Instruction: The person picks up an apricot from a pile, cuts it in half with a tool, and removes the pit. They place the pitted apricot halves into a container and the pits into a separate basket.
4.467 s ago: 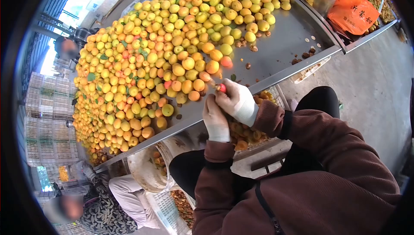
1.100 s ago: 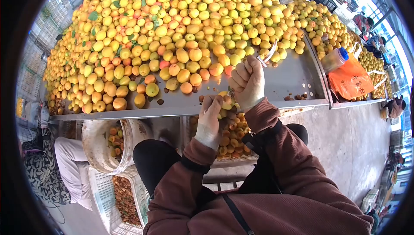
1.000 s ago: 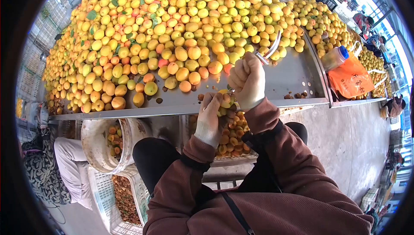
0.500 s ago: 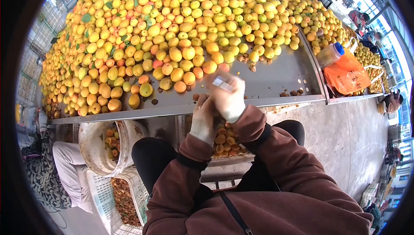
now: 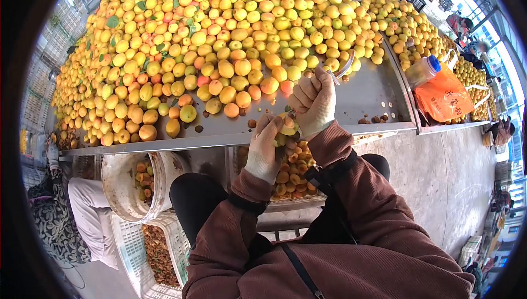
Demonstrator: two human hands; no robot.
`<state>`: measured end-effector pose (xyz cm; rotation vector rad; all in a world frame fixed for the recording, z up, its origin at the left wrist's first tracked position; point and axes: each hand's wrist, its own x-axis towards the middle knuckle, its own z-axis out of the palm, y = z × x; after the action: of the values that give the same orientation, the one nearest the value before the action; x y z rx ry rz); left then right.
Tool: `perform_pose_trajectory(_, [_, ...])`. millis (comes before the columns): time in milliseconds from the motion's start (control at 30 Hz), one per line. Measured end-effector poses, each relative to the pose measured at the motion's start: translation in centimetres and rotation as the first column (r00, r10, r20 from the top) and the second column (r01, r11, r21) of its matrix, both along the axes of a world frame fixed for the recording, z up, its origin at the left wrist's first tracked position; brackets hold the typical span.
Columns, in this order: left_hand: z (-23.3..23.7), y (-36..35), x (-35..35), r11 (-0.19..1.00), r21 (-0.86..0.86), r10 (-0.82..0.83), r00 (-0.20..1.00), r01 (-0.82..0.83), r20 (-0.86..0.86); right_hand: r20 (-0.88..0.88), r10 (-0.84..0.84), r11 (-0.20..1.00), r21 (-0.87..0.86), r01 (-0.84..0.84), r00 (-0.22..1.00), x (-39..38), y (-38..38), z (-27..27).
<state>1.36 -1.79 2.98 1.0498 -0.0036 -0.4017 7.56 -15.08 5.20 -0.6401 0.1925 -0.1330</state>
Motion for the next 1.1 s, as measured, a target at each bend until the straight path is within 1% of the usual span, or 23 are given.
perform_pose_trajectory(33, [0.0, -0.1, 0.0, 1.000, 0.000, -0.003, 1.000, 0.003, -0.001, 0.000, 0.005, 1.000, 0.018, -0.005, 1.000, 0.0, -0.2, -0.1])
perform_pose_trajectory(100, [0.0, -0.2, 0.2, 0.995, -0.097, -0.017, 0.989, 0.003, -0.146, -0.013, -0.011, 0.999, 0.030, 0.012, 1.000, -0.1, -0.2, -0.1])
perform_pose_trajectory(167, [-0.7, -0.5, 0.6, 0.992, -0.122, -0.012, 0.990, -0.005, -0.141, -0.014, -0.025, 0.999, 0.046, 0.025, 1.000, 0.1, -0.1, 0.3])
perform_pose_trajectory(267, [-0.3, -0.4, 0.8, 0.990, -0.143, -0.024, 0.995, 0.009, -0.102, 0.124, 0.048, 0.989, -0.144, -0.030, 0.991, -0.5, 0.1, 2.8])
perform_pose_trajectory(300, [-0.2, -0.4, 0.8, 0.989, -0.145, -0.039, 0.997, 0.028, -0.072, 0.126, 0.045, 0.989, -0.143, -0.026, 0.991, -0.8, 0.0, 3.6])
perform_pose_trajectory(367, [-0.4, 0.0, 1.1, 0.991, -0.135, -0.026, 0.996, 0.015, -0.085, 0.267, 0.084, 0.947, -0.323, 0.007, 0.960, -1.4, -0.4, 4.6])
perform_pose_trajectory(400, [-0.4, 0.1, 1.3, 0.992, -0.125, -0.008, 0.995, -0.004, -0.097, 0.222, 0.120, 0.882, -0.472, -0.001, 0.968, -1.5, -1.7, 4.0])
perform_pose_trajectory(433, [-0.1, 0.1, 1.3, 0.992, -0.125, -0.007, 0.996, -0.004, -0.092, 0.226, 0.120, 0.882, -0.472, 0.001, 0.967, -1.2, -1.6, 2.8])
perform_pose_trajectory(500, [0.7, -0.1, 1.2, 0.984, -0.138, 0.105, 0.993, -0.111, -0.048, 0.081, -0.122, 0.483, -0.866, 0.130, 0.989, -0.7, -0.9, 1.2])
perform_pose_trajectory(533, [0.6, 0.1, 1.4, 0.986, -0.133, 0.100, 0.994, -0.105, -0.046, -0.065, -0.025, 0.406, -0.912, -0.050, 0.998, -1.6, -1.5, 1.2])
perform_pose_trajectory(567, [0.2, 0.3, 1.6, 0.990, -0.113, 0.089, 0.996, -0.089, -0.009, -0.065, -0.033, 0.411, -0.910, -0.046, 0.997, -2.2, -1.6, 1.2])
perform_pose_trajectory(633, [-0.5, 0.3, 1.9, 0.993, -0.094, 0.073, 0.997, -0.070, 0.026, -0.305, 0.286, 0.627, -0.657, -0.418, 0.908, -3.3, -1.6, 1.4])
perform_pose_trajectory(667, [-0.7, 0.1, 2.1, 0.993, -0.017, 0.118, 0.992, -0.117, 0.042, -0.277, 0.295, 0.697, -0.592, -0.405, 0.914, -3.5, -1.1, 0.8])
perform_pose_trajectory(700, [-0.7, 0.0, 2.3, 0.985, 0.059, 0.160, 0.985, -0.164, 0.065, -0.274, 0.292, 0.699, -0.592, -0.400, 0.916, -3.5, -1.0, 0.1])
perform_pose_trajectory(733, [-0.5, -0.1, 2.3, 0.986, 0.061, 0.154, 0.986, -0.158, 0.069, -0.231, 0.220, 0.740, -0.594, -0.317, 0.948, -3.5, -1.0, -0.4])
perform_pose_trajectory(767, [-0.4, -0.2, 2.3, 0.918, 0.264, 0.160, 0.887, -0.295, 0.432, -0.188, 0.145, 0.774, -0.590, -0.230, 0.971, -3.6, -1.1, -0.8])
perform_pose_trajectory(800, [-0.3, -0.2, 2.2, 0.790, 0.383, 0.058, 0.680, -0.479, 0.731, -0.206, 0.142, 0.791, -0.564, -0.236, 0.968, -3.8, -1.1, -0.4])
perform_pose_trajectory(833, [-0.3, -0.2, 2.3, 0.791, 0.385, 0.050, 0.678, -0.476, 0.734, -0.201, 0.138, 0.796, -0.561, -0.229, 0.970, -4.0, -0.8, -0.5])
perform_pose_trajectory(900, [0.0, 0.1, 2.4, 0.641, 0.504, -0.062, 0.615, -0.579, 0.786, -0.159, 0.075, 0.868, -0.476, -0.143, 0.984, -4.1, 0.1, -0.6])
perform_pose_trajectory(933, [0.5, -0.1, 2.2, 0.593, 0.466, -0.081, 0.527, -0.656, 0.846, -0.157, 0.071, 0.872, -0.469, -0.137, 0.985, -4.2, 0.1, -0.6])
perform_pose_trajectory(1033, [1.0, -0.2, 1.5, 0.554, 0.502, -0.173, 0.498, -0.664, 0.850, -0.093, 0.166, 0.780, -0.597, -0.188, 0.982, -4.4, 0.2, -0.6])
perform_pose_trajectory(1067, [0.7, -0.4, 1.6, 0.559, 0.486, -0.164, 0.485, -0.672, 0.859, -0.092, 0.189, 0.846, -0.491, -0.210, 0.978, -4.5, 0.4, -0.7])
perform_pose_trajectory(1100, [0.4, -0.5, 1.5, 0.559, 0.490, -0.168, 0.487, -0.669, 0.857, -0.094, 0.187, 0.848, -0.487, -0.209, 0.978, -4.7, 0.6, -1.3])
